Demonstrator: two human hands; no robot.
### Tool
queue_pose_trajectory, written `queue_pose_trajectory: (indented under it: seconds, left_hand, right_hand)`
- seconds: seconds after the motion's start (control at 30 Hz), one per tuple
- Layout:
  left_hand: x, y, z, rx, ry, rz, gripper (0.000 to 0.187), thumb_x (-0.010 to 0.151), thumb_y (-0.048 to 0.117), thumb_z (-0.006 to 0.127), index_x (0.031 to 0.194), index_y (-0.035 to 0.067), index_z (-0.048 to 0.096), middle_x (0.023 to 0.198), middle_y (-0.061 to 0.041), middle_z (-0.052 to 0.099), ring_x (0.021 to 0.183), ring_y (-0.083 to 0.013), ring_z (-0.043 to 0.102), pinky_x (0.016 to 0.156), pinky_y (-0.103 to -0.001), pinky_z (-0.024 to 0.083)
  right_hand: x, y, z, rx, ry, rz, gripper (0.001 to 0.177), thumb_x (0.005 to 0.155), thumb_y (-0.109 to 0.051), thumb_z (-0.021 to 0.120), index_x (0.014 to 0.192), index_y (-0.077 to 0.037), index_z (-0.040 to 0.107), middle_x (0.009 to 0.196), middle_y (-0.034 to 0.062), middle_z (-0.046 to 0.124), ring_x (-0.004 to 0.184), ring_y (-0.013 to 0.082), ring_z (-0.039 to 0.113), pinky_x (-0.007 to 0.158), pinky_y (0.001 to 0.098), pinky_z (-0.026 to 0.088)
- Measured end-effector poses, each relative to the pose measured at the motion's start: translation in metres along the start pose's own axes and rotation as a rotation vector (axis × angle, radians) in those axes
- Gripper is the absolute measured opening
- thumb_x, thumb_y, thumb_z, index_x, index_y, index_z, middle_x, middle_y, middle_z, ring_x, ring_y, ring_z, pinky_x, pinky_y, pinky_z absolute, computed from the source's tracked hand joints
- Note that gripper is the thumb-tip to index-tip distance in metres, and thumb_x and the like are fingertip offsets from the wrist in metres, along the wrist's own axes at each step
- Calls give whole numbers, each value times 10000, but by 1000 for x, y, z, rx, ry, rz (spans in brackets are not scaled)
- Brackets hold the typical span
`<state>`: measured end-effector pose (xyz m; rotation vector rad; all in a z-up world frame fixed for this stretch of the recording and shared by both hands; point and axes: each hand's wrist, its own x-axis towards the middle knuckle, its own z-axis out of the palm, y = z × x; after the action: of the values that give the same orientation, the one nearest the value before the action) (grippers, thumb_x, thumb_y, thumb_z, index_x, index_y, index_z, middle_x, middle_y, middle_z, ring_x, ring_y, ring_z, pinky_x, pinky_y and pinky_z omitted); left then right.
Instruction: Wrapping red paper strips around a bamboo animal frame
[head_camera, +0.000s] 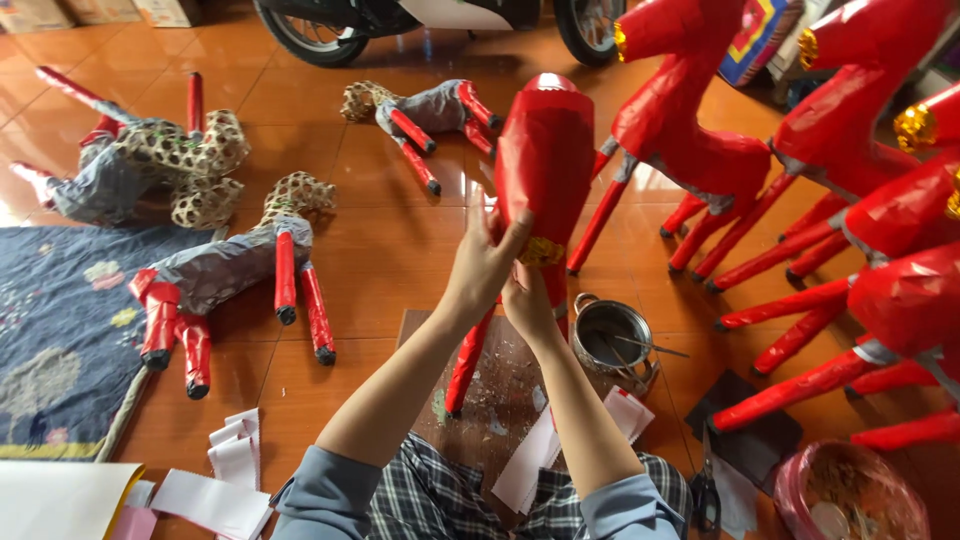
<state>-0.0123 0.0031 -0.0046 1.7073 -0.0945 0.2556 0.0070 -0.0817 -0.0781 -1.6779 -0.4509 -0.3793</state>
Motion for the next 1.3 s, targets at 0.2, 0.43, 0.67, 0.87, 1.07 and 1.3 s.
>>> queue_pose_trajectory:
  seconds: [0.2,0.43,0.67,0.87,1.07,1.3]
  left_hand:
    - [-4,17,-6,-14,-48,38,1059,800,518,686,1533,25,102,1371,-344,476,1273,-488,462,1048,-556,415]
    - [-1,11,-5,-6,-60,23,1094,771,589,662,1552,91,78,1379,-310,487,1273,-469,472,1053,-575,401]
    - [-2,17,-6,27,-100,-24,1079,750,643,602,1558,134,99,1278,-430,488,1258,-523,454,1072,-577,367]
    - [-2,18,-8,11,-106,-22,1083,728,664,588,1557,145,124,1282,-456,463,1278,-528,428,1095,-570,336]
    - [-6,30,-10,10,-133,-51,1104,702,673,584,1562,165,114,1350,-432,420,1323,-493,396,1125,-559,291]
    - [-11,45,-6,-52,-132,-52,1121,662,661,592,1558,161,139,1386,-407,406,1355,-473,370,1154,-538,266]
  right_hand:
    - [-5,-24,4,-156,-49,-72,338,910,-5,455,1199,-29,628,1025,203,688,1002,355,654,894,506,496]
    - [-18,8,-8,51,166,26,294,932,-73,528,1189,-80,671,1160,121,686,1143,214,580,1017,472,429]
    - [-14,-32,-37,841,253,201,311,994,-219,541,1170,36,575,1122,189,624,1099,269,616,1074,475,489]
    - [-7,-47,-38,1024,151,281,353,957,-273,629,1150,22,610,1133,176,618,1118,258,604,1090,505,473]
    - [-4,-53,-45,1057,49,347,374,947,-279,629,1197,-4,589,1154,119,594,1173,234,571,1117,484,440]
    - [-4,-37,-51,1064,35,385,351,953,-299,626,1194,-45,589,1160,88,594,1188,215,564,1138,457,417]
